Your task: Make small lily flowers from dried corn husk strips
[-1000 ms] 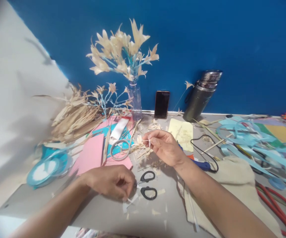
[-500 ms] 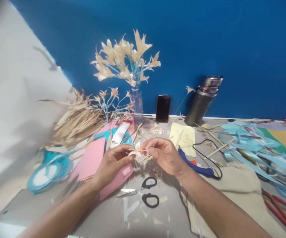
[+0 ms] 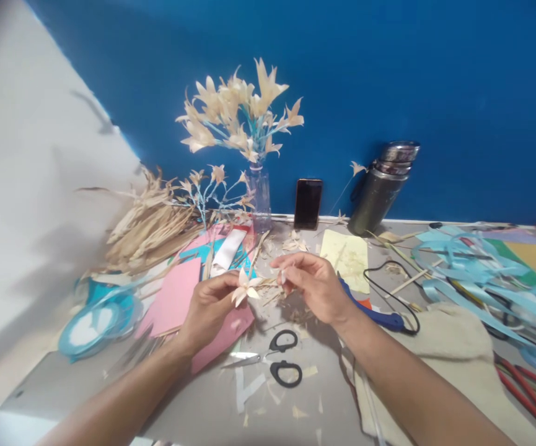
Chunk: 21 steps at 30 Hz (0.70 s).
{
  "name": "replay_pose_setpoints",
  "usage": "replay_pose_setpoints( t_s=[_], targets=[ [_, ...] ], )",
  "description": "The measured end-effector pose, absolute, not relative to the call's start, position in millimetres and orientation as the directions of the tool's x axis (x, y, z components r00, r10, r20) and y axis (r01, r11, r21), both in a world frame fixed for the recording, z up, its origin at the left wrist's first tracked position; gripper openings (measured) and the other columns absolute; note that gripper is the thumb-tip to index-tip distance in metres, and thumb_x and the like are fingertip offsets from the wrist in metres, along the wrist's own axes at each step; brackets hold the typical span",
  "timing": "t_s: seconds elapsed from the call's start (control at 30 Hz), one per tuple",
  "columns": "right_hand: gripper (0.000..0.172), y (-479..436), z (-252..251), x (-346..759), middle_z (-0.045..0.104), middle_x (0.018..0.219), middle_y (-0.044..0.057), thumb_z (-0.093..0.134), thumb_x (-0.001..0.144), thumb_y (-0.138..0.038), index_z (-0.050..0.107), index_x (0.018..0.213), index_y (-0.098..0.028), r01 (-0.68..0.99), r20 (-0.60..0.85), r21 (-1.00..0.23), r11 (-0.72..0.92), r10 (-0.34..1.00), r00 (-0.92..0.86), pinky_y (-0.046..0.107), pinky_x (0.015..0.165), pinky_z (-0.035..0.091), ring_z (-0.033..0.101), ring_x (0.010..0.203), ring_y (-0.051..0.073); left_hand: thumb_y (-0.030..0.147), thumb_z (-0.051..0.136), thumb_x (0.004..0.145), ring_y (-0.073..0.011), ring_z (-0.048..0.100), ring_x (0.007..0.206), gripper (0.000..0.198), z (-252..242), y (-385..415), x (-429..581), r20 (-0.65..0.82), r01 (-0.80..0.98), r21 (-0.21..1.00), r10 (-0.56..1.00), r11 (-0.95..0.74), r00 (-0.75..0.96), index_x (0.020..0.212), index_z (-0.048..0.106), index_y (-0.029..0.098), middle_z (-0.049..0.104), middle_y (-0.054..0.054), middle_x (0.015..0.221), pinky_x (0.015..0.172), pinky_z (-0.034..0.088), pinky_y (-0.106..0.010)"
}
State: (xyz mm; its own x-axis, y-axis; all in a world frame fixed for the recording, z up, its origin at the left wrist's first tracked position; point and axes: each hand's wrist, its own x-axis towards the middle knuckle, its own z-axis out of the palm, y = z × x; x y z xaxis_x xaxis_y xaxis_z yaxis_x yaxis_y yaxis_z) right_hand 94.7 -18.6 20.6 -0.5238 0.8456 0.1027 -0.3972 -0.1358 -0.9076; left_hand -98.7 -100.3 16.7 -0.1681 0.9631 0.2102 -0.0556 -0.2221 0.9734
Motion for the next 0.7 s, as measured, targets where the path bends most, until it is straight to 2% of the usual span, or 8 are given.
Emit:
replay_pose_setpoints(
  t_s=[0.17, 0.33, 0.47, 0.7],
  targets=[
    [0.027, -11.8, 13.9, 91.7, 0.066, 0.068, 0.001, 0.086, 0.065, -0.038, 0.071, 0.074, -0.017, -0.273, -0.045, -0.951, -0.148, 0.936, -0.350, 0.019, 0.051, 0.042, 0.057, 0.059, 0.010, 0.031, 0.078, 0.076, -0.0104, 0.050, 0.058, 0.017, 15.8, -100.7, -102.8, 0.229, -0.042, 0.970, 0.958, -0.239, -0.173, 0.070, 0.074, 0.016, 0.059, -0.001, 0.064, 0.053, 0.040, -0.022],
    [0.029, -23.7, 14.6, 84.9, 0.063, 0.059, 0.000, 0.081, 0.070, -0.042, 0.071, 0.076, -0.016, -0.107, -0.024, -0.991, -0.076, 0.908, -0.419, 0.023, 0.052, 0.040, 0.052, 0.054, 0.010, 0.029, 0.076, 0.078, -0.0109, 0.051, 0.058, 0.015, 13.1, -101.5, -103.3, 0.222, -0.049, 0.972, 0.967, -0.229, -0.123, 0.071, 0.075, 0.017, 0.061, -0.002, 0.067, 0.052, 0.041, -0.022],
    [0.023, -31.0, 18.6, 83.8, 0.062, 0.060, -0.001, 0.075, 0.076, -0.039, 0.069, 0.078, -0.017, -0.036, 0.026, -0.999, 0.011, 0.886, -0.464, 0.024, 0.053, 0.039, 0.050, 0.054, 0.010, 0.027, 0.075, 0.080, -0.0127, 0.054, 0.063, 0.011, 11.9, -101.0, -103.9, 0.271, -0.028, 0.962, 0.961, -0.273, -0.064, 0.074, 0.077, 0.017, 0.063, -0.003, 0.068, 0.058, 0.043, -0.024],
    [0.010, -37.9, 21.2, 82.5, 0.068, 0.071, 0.001, 0.070, 0.078, -0.027, 0.070, 0.079, -0.017, 0.006, 0.135, -0.987, 0.158, 0.861, -0.490, 0.025, 0.060, 0.045, 0.058, 0.063, 0.013, 0.021, 0.071, 0.084, -0.0159, 0.061, 0.071, 0.008, 13.1, -103.0, -103.1, 0.408, 0.120, 0.906, 0.913, -0.405, 0.006, 0.079, 0.075, 0.018, 0.068, -0.005, 0.074, 0.068, 0.048, -0.028]
  ],
)
